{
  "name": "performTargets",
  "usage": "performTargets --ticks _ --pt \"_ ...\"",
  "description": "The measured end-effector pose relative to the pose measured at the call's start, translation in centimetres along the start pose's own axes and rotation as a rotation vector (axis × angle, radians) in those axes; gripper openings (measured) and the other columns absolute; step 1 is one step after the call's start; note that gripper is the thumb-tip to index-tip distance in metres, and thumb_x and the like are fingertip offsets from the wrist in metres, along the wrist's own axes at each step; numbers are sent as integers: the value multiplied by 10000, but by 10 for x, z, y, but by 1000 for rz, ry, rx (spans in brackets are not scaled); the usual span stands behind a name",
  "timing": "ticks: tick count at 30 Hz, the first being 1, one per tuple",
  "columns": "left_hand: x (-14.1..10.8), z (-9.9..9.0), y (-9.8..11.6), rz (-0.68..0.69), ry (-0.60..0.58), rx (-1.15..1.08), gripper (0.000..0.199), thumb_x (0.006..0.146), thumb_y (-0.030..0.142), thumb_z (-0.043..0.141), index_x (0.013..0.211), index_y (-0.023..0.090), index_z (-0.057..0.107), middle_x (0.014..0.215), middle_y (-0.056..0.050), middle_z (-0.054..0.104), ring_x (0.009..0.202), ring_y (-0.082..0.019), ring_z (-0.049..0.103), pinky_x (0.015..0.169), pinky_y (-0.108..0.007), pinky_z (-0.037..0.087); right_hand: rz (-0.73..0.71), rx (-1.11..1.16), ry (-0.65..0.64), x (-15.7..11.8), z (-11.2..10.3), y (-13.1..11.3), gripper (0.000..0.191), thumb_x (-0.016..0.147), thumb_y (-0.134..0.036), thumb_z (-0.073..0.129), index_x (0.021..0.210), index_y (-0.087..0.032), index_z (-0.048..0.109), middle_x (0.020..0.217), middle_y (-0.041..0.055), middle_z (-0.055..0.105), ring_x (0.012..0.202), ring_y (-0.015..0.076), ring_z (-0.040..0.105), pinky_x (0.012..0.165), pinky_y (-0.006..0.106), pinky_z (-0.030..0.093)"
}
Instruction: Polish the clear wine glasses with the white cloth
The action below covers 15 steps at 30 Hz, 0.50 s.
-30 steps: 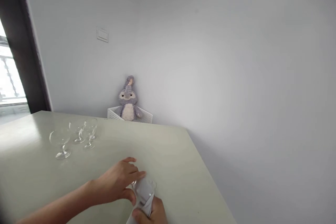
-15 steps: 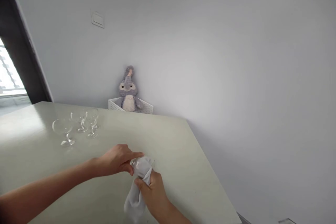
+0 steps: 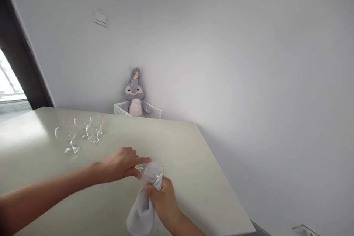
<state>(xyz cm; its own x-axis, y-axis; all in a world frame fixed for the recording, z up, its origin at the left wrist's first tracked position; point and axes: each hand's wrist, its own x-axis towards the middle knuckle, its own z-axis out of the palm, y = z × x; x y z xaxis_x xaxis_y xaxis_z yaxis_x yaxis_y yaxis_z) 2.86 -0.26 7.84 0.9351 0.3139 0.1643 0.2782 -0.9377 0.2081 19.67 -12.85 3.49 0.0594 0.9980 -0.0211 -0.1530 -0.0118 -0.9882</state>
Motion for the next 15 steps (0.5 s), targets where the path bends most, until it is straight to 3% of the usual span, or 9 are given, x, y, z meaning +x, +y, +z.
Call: performTargets --ticks 3,4,5,6,8,10,12,15 --pt "-6 -15 -9 12 -420 -495 423 827 497 386 1135 242 526 537 44 475 491 -83 448 502 -190 388 -154 -389 -151 -4 -7 4 198 642 -339 678 580 -168 599 542 -21 515 543 106 399 556 230 290" --pt "-8 -16 -10 29 -500 -568 407 843 484 361 1108 235 543 544 40 489 495 -83 461 502 -189 397 -164 -425 -187 -4 -9 5 195 641 -332 679 570 -169 599 546 -21 517 549 106 401 561 230 288" --pt "-10 -14 -8 22 -482 -559 396 857 467 338 1088 228 554 562 32 512 514 -90 482 522 -197 410 -144 -406 -202 -2 -10 6 194 641 -333 679 576 -167 604 544 -21 516 542 105 401 552 228 286" --pt "-12 -11 -5 1 -386 -476 384 868 445 324 1085 225 552 594 20 541 551 -101 506 562 -214 425 -104 -331 -188 1 -10 7 196 647 -343 673 600 -163 611 542 -20 517 528 103 402 536 225 285" --pt "-15 0 3 -45 -41 -133 348 876 386 342 1136 230 512 730 -19 597 691 -142 546 707 -293 432 6 -54 -98 7 -7 5 227 664 -380 657 711 -159 631 571 -10 543 513 108 427 515 221 304" --pt "-15 11 11 -14 199 234 362 862 324 396 1198 208 461 857 -72 600 826 -188 538 849 -399 372 122 246 8 11 -2 2 309 666 -411 652 848 -163 624 653 17 594 537 128 483 530 233 350" --pt "-15 15 15 38 267 413 357 853 264 417 1199 189 462 833 -82 592 820 -193 532 864 -417 355 187 384 45 12 2 0 368 669 -434 643 917 -165 611 701 38 616 547 141 512 533 247 376" --pt "-15 8 7 31 200 231 300 841 309 451 1106 203 544 650 -22 566 664 -150 519 722 -321 413 85 168 -20 8 2 7 395 625 -458 670 871 -151 635 678 47 624 552 157 512 535 257 379"
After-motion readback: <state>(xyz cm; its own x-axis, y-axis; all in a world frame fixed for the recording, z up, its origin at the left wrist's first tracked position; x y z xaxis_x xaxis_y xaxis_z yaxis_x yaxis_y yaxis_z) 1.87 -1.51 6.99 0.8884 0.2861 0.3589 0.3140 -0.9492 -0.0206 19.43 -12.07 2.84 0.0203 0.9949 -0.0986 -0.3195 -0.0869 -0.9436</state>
